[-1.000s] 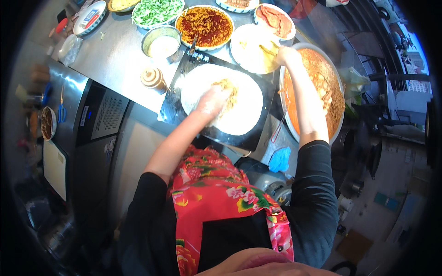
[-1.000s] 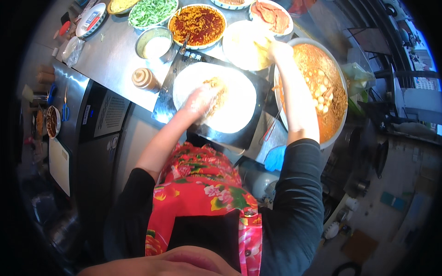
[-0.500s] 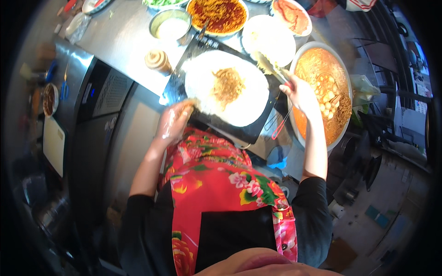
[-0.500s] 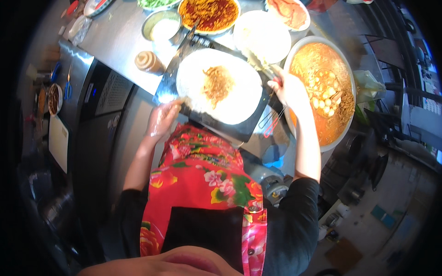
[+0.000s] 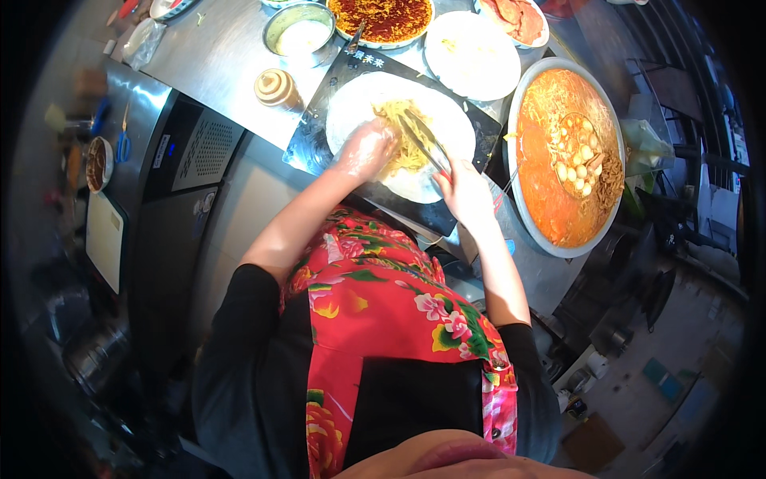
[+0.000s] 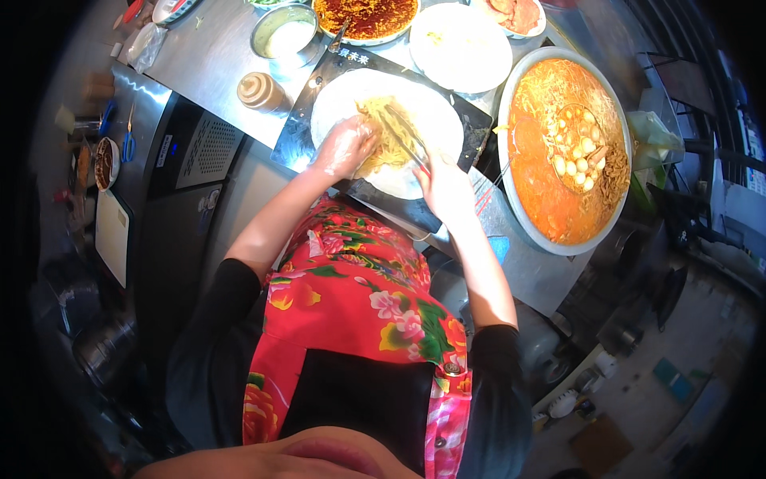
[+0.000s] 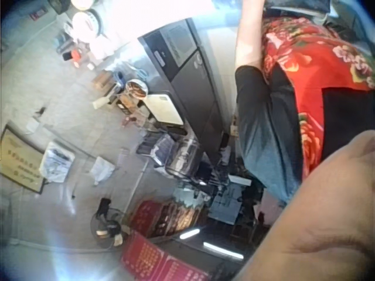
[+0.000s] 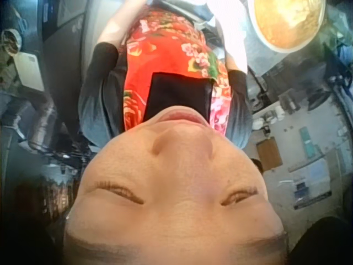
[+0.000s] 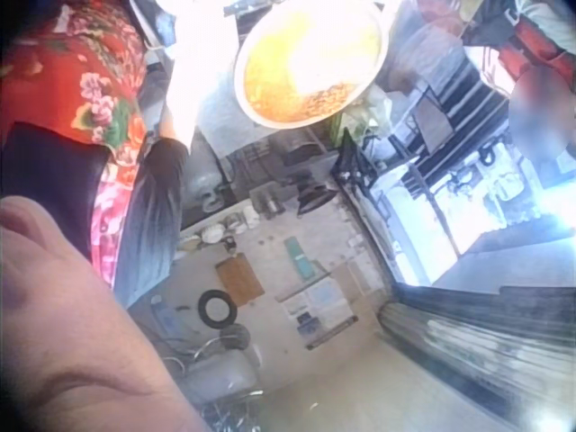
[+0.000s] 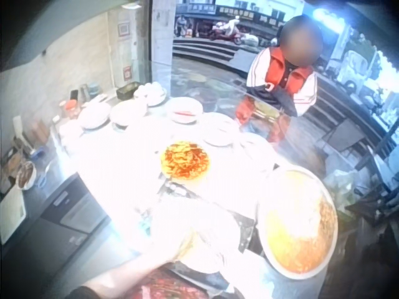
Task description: The person prepares multiple wraps by spreading sauce on flatbreads, adding shredded vegetables and cooked items, then rolling and bagging them. They repeat the process for several orders, handing each completed wrap to a customer.
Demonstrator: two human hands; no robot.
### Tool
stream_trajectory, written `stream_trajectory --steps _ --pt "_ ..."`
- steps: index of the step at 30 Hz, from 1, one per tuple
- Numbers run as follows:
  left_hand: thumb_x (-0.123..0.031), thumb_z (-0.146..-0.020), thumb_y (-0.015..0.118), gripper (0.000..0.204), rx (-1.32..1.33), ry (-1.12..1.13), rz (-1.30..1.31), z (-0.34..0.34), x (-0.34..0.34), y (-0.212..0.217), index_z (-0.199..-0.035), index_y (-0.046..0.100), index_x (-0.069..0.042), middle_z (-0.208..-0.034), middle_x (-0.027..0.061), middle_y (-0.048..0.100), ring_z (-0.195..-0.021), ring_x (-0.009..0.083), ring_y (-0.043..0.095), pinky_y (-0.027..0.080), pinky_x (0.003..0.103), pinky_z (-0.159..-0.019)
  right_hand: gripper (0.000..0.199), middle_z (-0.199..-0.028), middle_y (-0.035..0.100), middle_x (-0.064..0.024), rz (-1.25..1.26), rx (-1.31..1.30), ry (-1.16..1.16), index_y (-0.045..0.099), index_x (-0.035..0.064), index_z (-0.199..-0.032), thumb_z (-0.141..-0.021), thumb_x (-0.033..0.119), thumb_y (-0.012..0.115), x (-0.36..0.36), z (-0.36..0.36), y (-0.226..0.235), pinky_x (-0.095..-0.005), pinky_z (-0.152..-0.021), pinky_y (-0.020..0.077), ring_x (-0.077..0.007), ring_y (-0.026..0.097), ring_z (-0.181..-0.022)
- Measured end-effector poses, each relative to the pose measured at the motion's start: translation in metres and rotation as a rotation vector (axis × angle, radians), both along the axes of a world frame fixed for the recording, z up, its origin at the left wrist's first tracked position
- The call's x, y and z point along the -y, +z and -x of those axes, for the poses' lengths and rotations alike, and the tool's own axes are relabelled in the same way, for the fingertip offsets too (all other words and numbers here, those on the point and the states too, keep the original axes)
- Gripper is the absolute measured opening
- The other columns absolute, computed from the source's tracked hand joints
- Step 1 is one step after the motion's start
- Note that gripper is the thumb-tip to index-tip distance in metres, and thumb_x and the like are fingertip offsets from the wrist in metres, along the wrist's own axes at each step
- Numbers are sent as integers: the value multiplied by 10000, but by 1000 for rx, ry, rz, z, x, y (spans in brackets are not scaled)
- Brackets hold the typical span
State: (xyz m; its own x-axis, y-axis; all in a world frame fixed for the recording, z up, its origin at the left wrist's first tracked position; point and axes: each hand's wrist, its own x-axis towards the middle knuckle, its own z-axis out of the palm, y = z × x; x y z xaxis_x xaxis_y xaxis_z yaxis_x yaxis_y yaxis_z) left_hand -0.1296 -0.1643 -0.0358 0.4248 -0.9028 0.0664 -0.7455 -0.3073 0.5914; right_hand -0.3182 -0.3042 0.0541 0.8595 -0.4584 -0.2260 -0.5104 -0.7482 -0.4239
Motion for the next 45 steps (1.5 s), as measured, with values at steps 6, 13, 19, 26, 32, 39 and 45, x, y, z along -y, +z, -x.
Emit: stream_trajectory --steps 6,13,19,26,32,39,45 --pt "-144 -907 628 211 -74 272 177 -41 -8 1 -1058 730 -38 -1023 208 703 -977 370 662 524 441 -881 619 -1046 652 -191 99 -122 -21 476 106 -1433 -891 279 717 -5 17 31 -454 -748 570 -372 699 -890" --pt "-157 -937 611 261 -304 27 53 -51 44 -21 -1136 720 -27 -1099 197 710 -1043 337 670 505 385 -955 559 -963 647 -155 87 -255 186 536 124 -1388 -880 259 727 9 40 58 -451 -763 566 -346 698 -895" --pt "-130 -937 571 287 -142 168 117 -48 -6 12 -1172 699 -28 -1091 222 704 -1046 328 686 528 399 -924 562 -959 642 -150 214 -241 123 528 154 -1401 -884 258 722 26 -2 60 -434 -710 573 -343 699 -799" --pt "-123 -902 534 182 -426 -328 117 13 -41 11 -932 669 -5 -955 248 673 -921 443 647 538 481 -828 550 -1030 677 -150 164 -399 179 565 138 -1365 -851 228 741 61 -48 109 -432 -838 546 -317 683 -962" --pt "-143 -939 523 193 -388 -555 39 -2 -41 20 -1025 654 -29 -944 225 662 -916 405 648 524 469 -806 499 -1114 687 -173 392 132 303 564 137 -1374 -917 305 673 59 -274 89 -454 -899 543 -342 677 -1051" --pt "-103 -952 579 270 -728 -275 287 -70 -167 27 -1202 667 -52 -1057 174 693 -960 341 681 545 433 -856 462 -1214 686 -201 441 -455 271 615 32 -1297 -862 179 665 30 -470 31 -431 -925 559 -334 670 -1126" --pt "-43 -931 612 204 -784 172 97 -115 -256 45 -1111 700 -3 -1053 183 717 -961 335 694 551 391 -858 350 -1220 690 -208 397 -393 62 701 4 -1176 -882 185 640 53 -450 -6 -424 -949 547 -337 674 -1131"
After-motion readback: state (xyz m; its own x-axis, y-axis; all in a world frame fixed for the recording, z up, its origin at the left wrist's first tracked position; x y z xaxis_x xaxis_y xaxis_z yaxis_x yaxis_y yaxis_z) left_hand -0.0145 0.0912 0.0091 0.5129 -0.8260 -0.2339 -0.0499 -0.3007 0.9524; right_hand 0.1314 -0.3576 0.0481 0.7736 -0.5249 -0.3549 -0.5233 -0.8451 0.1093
